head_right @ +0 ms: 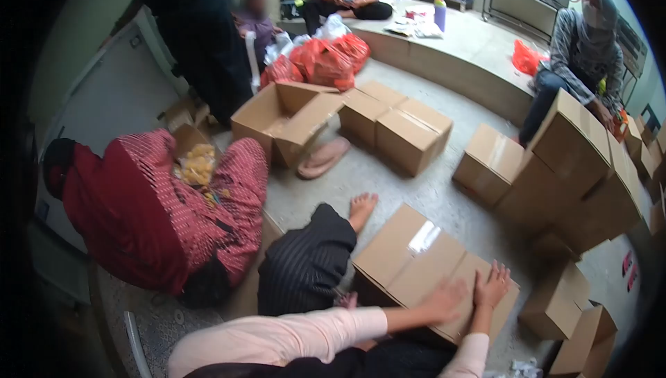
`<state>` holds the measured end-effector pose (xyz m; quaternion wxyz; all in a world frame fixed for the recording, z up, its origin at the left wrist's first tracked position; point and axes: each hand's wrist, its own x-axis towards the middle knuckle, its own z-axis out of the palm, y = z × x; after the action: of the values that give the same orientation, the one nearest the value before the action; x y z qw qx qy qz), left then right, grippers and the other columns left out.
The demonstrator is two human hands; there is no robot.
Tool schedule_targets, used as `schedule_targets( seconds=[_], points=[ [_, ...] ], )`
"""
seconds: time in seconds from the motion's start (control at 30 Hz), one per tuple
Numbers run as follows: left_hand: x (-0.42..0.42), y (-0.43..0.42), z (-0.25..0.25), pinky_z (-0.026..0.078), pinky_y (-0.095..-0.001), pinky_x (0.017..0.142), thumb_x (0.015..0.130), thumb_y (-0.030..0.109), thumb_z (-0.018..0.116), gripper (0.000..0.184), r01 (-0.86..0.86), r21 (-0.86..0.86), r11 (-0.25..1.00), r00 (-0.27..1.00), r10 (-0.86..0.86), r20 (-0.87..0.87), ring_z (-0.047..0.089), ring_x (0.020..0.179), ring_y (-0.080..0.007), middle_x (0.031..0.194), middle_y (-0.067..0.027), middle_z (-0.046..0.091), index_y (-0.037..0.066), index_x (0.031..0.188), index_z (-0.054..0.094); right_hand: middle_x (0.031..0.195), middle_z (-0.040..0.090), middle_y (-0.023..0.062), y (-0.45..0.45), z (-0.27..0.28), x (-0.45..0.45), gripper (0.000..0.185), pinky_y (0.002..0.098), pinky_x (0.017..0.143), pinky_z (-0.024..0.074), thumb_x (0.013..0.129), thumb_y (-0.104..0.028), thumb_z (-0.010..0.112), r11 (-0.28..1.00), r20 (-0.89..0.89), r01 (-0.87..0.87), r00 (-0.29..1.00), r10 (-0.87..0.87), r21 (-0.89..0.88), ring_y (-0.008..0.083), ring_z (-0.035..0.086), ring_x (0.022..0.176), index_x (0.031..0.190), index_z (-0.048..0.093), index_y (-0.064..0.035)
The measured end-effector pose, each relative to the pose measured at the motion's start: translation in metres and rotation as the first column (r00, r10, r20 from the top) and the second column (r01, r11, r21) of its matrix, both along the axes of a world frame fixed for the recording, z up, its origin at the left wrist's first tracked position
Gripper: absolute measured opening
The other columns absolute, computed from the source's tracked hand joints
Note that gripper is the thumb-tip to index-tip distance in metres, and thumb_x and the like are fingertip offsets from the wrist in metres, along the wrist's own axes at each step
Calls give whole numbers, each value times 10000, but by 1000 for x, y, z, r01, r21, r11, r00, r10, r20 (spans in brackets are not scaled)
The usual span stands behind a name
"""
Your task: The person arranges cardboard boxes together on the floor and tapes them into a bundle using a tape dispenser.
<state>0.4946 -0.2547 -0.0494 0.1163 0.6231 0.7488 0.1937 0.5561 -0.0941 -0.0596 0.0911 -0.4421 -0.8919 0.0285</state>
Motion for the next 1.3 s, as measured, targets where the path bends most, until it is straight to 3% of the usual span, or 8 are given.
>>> schedule_targets(
  seconds=[0.23,0.33,0.57,0.67,0.77,0.87,1.1,1.3],
  points=[
    [17,-34,-16,89,-505,1057,787,464,481,753,139,198,970,982,-160,99,123,1326,-345,1402,-247,168,-43,1306,279,1428,224,67,-24,17,-8,598,556,1011,156,825,-472,451,986,145,145,981,-131,-87,271,160,1326,1345,301,-216],
    [-34,-31,-20,113,-505,1048,763,480,501,655,372,51,927,920,-375,111,142,1327,-326,1412,-214,181,143,1308,372,1431,218,60,-22,14,-5,590,577,1004,158,838,-468,437,986,175,154,975,-139,-71,270,154,1328,1352,285,-224],
    [-204,-81,17,163,-512,1027,746,578,500,720,-310,-103,945,951,306,-49,229,1290,-327,1397,-172,247,221,1345,321,1429,229,62,-32,13,-3,553,572,1008,149,854,-447,425,984,146,175,975,-167,-46,260,174,1325,1350,303,-235],
    [-248,-103,-26,239,-519,991,709,614,518,829,-591,-465,659,504,752,425,471,1141,-298,1254,-162,470,156,1358,283,1416,261,67,-27,8,-1,527,554,1014,156,857,-437,427,984,87,172,982,-169,-35,257,202,1315,1333,341,-229],
    [-239,-119,-74,256,-518,972,767,552,470,649,-663,-348,663,642,742,191,586,969,-284,1042,-145,609,95,1228,477,1388,316,77,-30,11,-1,493,516,1020,172,859,-406,439,983,65,185,981,-183,-19,262,255,1292,1308,387,-211],
    [-227,-116,-82,227,-473,982,807,311,412,363,-670,-246,700,698,707,113,618,864,-260,844,-125,650,80,752,687,1370,346,85,-29,10,0,468,458,1014,199,860,-362,453,990,10,139,990,-140,26,260,294,1269,1291,412,-184],
    [-234,-113,-80,267,-464,960,766,285,462,302,-670,-281,688,715,699,7,621,838,-256,829,-126,650,77,762,682,1354,368,89,-29,12,1,446,409,1019,213,861,-336,459,988,-17,150,989,-149,33,261,324,1247,1271,437,-165],
    [-232,-113,-78,353,-406,906,751,284,515,269,-723,-247,646,660,751,33,621,823,-261,813,-130,648,69,786,672,1413,263,77,-38,15,-2,501,516,999,221,876,-408,406,974,89,227,970,-225,-22,268,243,1295,1337,332,-228]
  ],
)
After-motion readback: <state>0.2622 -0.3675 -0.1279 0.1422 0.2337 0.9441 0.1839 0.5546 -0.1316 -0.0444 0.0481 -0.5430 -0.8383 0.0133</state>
